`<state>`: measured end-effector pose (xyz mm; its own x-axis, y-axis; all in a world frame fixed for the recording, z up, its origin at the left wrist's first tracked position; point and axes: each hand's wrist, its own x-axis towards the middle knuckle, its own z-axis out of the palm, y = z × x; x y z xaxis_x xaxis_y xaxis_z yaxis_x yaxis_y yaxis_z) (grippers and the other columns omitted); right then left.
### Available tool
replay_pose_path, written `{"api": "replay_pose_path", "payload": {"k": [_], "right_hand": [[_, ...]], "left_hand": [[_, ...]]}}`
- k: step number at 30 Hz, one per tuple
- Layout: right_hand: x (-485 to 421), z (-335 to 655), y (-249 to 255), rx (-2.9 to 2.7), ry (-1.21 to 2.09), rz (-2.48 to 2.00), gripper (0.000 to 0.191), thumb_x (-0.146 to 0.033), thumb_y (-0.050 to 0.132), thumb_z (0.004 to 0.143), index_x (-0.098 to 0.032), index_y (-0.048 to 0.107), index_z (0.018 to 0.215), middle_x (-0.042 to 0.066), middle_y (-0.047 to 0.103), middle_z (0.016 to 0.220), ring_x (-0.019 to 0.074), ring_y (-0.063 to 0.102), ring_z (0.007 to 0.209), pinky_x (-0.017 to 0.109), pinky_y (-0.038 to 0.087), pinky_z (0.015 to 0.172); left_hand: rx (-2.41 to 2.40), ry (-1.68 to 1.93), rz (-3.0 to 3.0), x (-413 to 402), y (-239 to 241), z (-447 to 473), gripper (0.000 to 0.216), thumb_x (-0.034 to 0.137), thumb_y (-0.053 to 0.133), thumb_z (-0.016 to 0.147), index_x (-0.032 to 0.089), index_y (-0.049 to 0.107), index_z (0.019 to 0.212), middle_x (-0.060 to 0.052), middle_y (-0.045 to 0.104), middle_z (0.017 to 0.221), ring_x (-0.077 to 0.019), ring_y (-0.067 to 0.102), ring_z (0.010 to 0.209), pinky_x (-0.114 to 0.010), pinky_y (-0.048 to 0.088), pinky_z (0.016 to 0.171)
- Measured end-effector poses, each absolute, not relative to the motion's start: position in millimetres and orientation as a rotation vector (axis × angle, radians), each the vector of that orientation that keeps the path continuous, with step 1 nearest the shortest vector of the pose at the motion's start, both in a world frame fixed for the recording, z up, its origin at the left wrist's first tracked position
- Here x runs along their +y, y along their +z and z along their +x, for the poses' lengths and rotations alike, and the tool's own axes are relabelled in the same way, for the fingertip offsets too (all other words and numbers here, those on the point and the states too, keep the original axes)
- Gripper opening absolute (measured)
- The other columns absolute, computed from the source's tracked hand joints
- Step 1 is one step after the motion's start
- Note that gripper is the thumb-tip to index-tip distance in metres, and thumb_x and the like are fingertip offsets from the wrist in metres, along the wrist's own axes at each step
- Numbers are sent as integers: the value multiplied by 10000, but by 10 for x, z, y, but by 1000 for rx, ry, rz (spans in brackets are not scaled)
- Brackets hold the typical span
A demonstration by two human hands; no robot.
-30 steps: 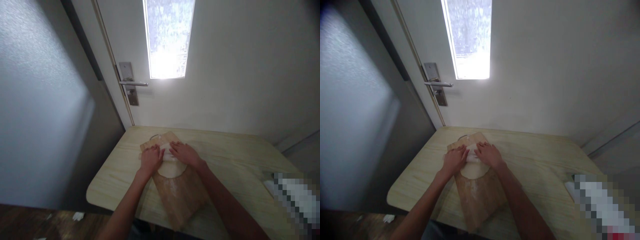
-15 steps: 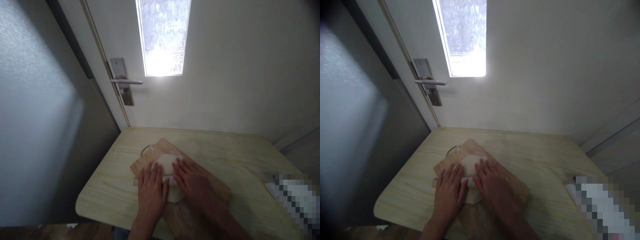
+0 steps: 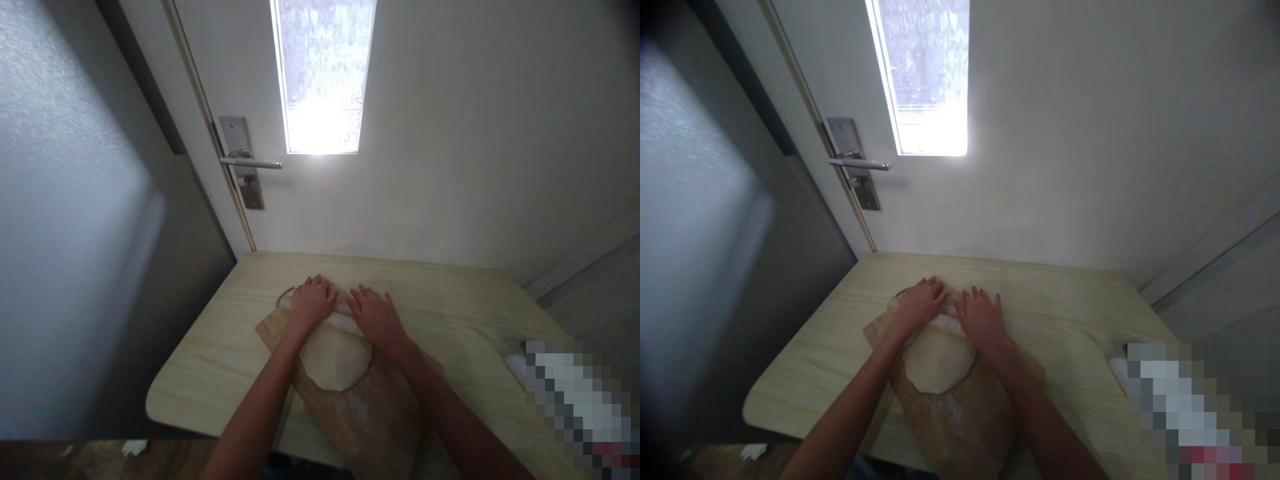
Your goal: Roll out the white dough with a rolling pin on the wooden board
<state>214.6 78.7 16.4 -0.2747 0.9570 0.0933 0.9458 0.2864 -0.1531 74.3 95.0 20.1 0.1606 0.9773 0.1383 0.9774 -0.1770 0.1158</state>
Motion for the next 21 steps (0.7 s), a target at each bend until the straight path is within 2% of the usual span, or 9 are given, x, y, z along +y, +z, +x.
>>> {"api": "replay_pose_path", "payload": {"k": [4, 7, 11, 15, 19, 21], "right_hand": [[432, 2103, 131, -2414, 86, -1670, 443, -384, 200, 864, -176, 482, 1135, 108, 469, 1206, 234, 388, 1117, 497, 183, 937], [111, 2090, 91, -2415, 104, -1569, 435, -399, 239, 854, -188, 462, 1163, 86, 436, 1241, 221, 362, 1140, 457, 156, 971], [-110, 2110, 19, -2379, 189, -1524, 396, -387, 274, 850, -243, 439, 1180, 15, 446, 1237, 188, 368, 1140, 434, 141, 989], [71, 2106, 26, -2379, 136, -1529, 426, -384, 253, 853, -218, 391, 1220, 47, 433, 1247, 203, 345, 1156, 445, 137, 982], [527, 2063, 111, -2357, 86, -1662, 469, -406, 206, 858, -172, 373, 1229, 104, 431, 1243, 227, 351, 1148, 490, 141, 956], [749, 2057, 142, -2364, 166, -1722, 461, -401, 205, 861, -174, 368, 1228, 108, 412, 1258, 223, 355, 1146, 496, 158, 945]], "left_hand": [[-1973, -355, -2317, 491, 162, 697, 332, 342, 287, 833, 194, 545, 980, -76, 542, 1095, -220, 454, 1040, -447, 249, 927], [-2015, -395, -2225, -8, 92, 644, 343, 326, 287, 835, 208, 513, 1065, -76, 520, 1148, -220, 415, 1094, -478, 170, 966], [-1968, -384, -2208, -402, -16, 591, 415, 361, 291, 824, 224, 398, 1202, -88, 457, 1220, -254, 393, 1118, -540, 177, 936], [-1970, -381, -2157, -163, -9, 629, 429, 368, 303, 820, 208, 393, 1208, -94, 387, 1276, -271, 316, 1170, -525, 176, 940], [-2062, -369, -2168, 418, 129, 696, 384, 375, 250, 846, 200, 521, 1054, -88, 544, 1106, -244, 437, 1067, -447, 270, 910], [-2074, -360, -2253, 657, 199, 709, 404, 382, 213, 857, 196, 547, 987, -79, 576, 1042, -214, 490, 999, -387, 334, 862]]}}
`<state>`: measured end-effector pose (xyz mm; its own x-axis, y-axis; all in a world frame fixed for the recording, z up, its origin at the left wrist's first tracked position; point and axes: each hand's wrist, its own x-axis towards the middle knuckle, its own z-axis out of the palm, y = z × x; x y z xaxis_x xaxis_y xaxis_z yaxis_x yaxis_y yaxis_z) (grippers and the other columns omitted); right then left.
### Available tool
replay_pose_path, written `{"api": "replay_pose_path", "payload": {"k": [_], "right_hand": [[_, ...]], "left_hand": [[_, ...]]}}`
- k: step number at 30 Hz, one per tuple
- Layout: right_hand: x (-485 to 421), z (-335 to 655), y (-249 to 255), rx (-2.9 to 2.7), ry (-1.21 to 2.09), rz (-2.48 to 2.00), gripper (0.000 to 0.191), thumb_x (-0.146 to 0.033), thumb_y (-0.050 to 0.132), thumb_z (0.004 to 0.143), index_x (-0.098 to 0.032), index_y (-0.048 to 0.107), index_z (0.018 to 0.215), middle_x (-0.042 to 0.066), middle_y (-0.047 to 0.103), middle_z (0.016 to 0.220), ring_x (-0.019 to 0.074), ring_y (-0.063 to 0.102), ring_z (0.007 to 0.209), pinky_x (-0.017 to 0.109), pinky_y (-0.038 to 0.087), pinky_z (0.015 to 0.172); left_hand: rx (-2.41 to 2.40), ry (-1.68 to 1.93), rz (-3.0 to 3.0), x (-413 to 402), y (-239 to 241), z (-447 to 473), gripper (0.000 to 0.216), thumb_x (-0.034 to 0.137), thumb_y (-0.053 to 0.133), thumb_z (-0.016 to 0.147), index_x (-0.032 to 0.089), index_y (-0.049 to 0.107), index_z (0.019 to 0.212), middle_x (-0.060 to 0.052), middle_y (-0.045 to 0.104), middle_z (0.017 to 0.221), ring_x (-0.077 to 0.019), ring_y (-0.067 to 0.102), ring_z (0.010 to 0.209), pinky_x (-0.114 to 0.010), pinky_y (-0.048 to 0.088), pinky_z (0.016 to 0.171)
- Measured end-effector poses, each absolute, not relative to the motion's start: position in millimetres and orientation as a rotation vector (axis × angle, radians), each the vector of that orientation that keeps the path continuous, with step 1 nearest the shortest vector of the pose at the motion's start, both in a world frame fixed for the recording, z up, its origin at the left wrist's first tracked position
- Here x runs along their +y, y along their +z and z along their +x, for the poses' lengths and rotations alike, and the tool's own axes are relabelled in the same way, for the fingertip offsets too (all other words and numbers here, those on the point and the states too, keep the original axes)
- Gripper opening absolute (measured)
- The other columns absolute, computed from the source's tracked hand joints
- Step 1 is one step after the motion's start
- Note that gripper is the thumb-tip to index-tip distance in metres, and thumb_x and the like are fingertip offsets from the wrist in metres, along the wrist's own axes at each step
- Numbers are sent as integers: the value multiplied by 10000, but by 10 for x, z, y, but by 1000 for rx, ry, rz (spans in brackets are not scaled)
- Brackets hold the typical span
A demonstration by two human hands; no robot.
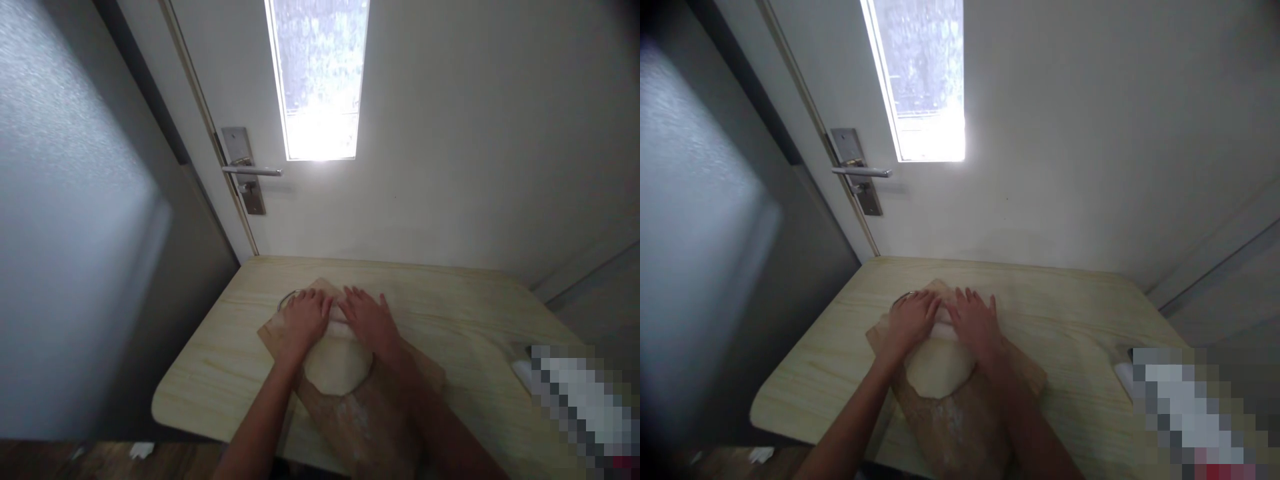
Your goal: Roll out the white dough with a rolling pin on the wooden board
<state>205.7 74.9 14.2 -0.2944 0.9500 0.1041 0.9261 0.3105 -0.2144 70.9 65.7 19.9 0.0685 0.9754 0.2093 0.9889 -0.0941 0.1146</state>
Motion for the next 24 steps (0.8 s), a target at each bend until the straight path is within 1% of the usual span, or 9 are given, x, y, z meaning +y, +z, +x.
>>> {"api": "replay_pose_path", "payload": {"k": [2, 5, 9, 11, 13, 16, 19, 22, 24], "right_hand": [[902, 2064, 157, -2343, 236, -1773, 468, -401, 195, 864, -157, 378, 1220, 119, 419, 1250, 222, 379, 1129, 475, 215, 928], [923, 2077, 173, -2341, 274, -1782, 468, -400, 191, 865, -154, 403, 1202, 122, 449, 1224, 214, 417, 1098, 430, 277, 903], [535, 2081, 204, -2461, 221, -1649, 428, -393, 238, 856, -202, 431, 1187, 87, 428, 1248, 238, 375, 1130, 471, 230, 924], [241, 2102, 182, -2490, 170, -1577, 428, -402, 230, 855, -225, 441, 1183, 71, 404, 1269, 234, 338, 1159, 451, 239, 931], [-29, 2151, 110, -2500, 166, -1539, 435, -425, 264, 841, -247, 407, 1211, 41, 390, 1279, 222, 344, 1157, 433, 252, 937], [-256, 2244, -38, -2556, 147, -1402, 470, -444, 275, 831, -296, 271, 1278, -9, 307, 1322, 205, 300, 1186, 425, 292, 918], [-213, 2260, -82, -2571, 126, -1362, 497, -463, 264, 828, -300, 216, 1295, -16, 238, 1349, 210, 231, 1218, 443, 280, 923], [54, 2191, 27, -2493, 111, -1517, 488, -463, 255, 832, -253, 307, 1270, 25, 226, 1359, 230, 163, 1238, 451, 212, 956], [305, 2152, 117, -2480, 161, -1586, 503, -467, 230, 838, -219, 325, 1265, 62, 237, 1357, 235, 170, 1235, 433, 229, 946]], "left_hand": [[-2092, -338, -2314, 796, 241, 711, 424, 394, 199, 859, 186, 558, 947, -81, 581, 1024, -205, 505, 977, -357, 364, 828], [-2078, -343, -2325, 780, 240, 707, 419, 400, 209, 857, 182, 552, 958, -82, 575, 1038, -207, 487, 1008, -354, 356, 840], [-2059, -379, -2215, 353, 141, 699, 383, 382, 258, 845, 192, 508, 1065, -79, 538, 1124, -225, 440, 1071, -415, 280, 914], [-2041, -379, -2174, 31, 63, 680, 372, 357, 271, 840, 201, 496, 1091, -71, 497, 1182, -230, 397, 1117, -444, 214, 956], [-1991, -393, -2174, -279, -25, 652, 396, 353, 272, 834, 203, 445, 1157, -65, 477, 1206, -227, 382, 1132, -453, 216, 955], [-1859, -388, -2194, -555, -134, 617, 455, 387, 305, 817, 217, 346, 1237, -60, 416, 1257, -242, 348, 1158, -494, 195, 949], [-1846, -368, -2200, -473, -136, 616, 479, 403, 301, 819, 213, 306, 1259, -68, 368, 1290, -250, 313, 1180, -510, 183, 949], [-1931, -346, -2220, -91, -18, 661, 448, 383, 271, 837, 191, 349, 1234, -82, 370, 1290, -248, 305, 1183, -494, 188, 956], [-1968, -330, -2241, 221, 79, 704, 420, 382, 255, 844, 186, 427, 1174, -91, 434, 1239, -251, 340, 1158, -479, 203, 953]]}}
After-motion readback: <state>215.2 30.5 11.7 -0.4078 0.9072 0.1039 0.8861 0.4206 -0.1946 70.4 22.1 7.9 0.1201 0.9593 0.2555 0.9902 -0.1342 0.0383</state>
